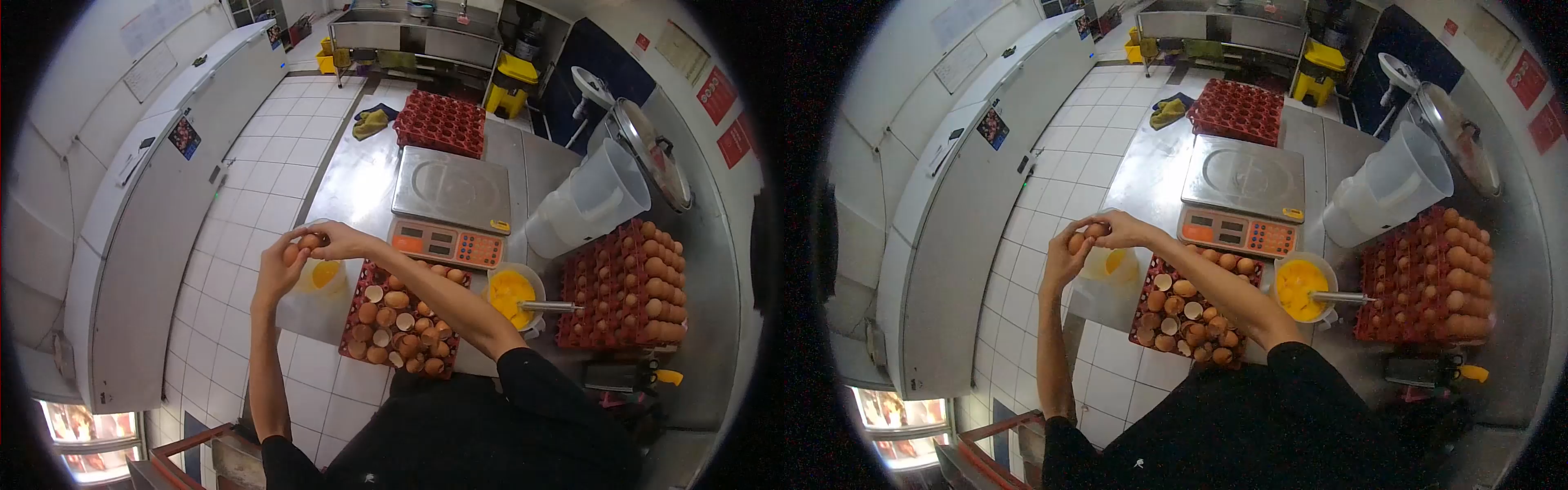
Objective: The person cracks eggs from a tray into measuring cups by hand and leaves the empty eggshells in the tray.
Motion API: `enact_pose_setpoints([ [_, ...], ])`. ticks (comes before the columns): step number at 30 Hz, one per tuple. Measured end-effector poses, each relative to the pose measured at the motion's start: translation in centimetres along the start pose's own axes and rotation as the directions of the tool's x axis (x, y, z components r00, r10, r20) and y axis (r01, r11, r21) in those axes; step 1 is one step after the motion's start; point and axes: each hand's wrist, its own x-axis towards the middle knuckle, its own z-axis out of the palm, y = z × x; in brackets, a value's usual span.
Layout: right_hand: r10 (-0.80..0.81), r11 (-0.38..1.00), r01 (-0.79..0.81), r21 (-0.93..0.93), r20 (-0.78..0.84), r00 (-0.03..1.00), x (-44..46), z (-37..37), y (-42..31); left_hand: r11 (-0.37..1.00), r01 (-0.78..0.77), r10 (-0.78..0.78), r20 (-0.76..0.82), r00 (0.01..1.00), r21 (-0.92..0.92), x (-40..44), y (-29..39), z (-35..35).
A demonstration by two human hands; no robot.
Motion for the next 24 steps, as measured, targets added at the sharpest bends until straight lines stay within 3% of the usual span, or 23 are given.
enact_pose_setpoints([
  [1, -0.003, 0.998, 0.004, 0.062, -0.02, 1.0, -0.2, 0.1, -0.9, 0.997, -0.067, 0.068, -0.008, 0.998, 0.021, 0.0, -0.3, -0.3],
  [4, -0.082, 0.989, 0.09, 0.117, -0.066, 0.994, 0.7, 1.4, 1.1, 0.993, -0.009, 0.004, 0.036, 0.999, 0.116, -0.1, -0.6, -0.6],
  [8, -0.081, 0.995, 0.084, 0.048, -0.067, 0.994, 1.7, 2.2, 2.1, 0.99, 0.037, -0.041, 0.034, 0.999, 0.133, -0.2, -0.4, -1.2],
  [11, -0.06, 0.998, 0.059, -0.028, -0.039, 0.997, 1.2, 2.0, 0.7, 0.993, -0.066, 0.065, 0.014, 0.998, 0.093, -0.3, -2.0, -1.5],
  [13, -0.156, 0.935, 0.141, -0.324, -0.02, 0.988, 1.2, 1.9, 0.8, 0.988, -0.12, 0.119, 0.014, 0.993, 0.096, -0.4, -2.0, -1.8],
  [16, -0.232, 0.899, 0.21, -0.385, -0.012, 0.973, 1.6, 2.3, 1.9, 0.971, -0.151, 0.15, 0.019, 0.988, 0.186, -1.1, -0.2, -2.8],
  [21, -0.178, 0.95, 0.149, -0.276, -0.084, 0.981, -2.1, 1.7, -0.7, 0.972, -0.181, 0.181, 0.013, 0.983, 0.149, -2.0, 2.5, -1.8],
  [23, -0.176, 0.978, 0.158, -0.138, -0.135, 0.975, -5.3, 1.6, -1.7, 0.964, -0.221, 0.224, -0.003, 0.975, 0.147, -2.7, 4.0, -0.1],
  [24, -0.219, 0.965, 0.178, -0.192, -0.223, 0.95, -7.9, 1.7, -2.1, 0.988, -0.121, 0.12, 0.012, 0.993, 0.091, -3.5, 4.8, 1.4],
])
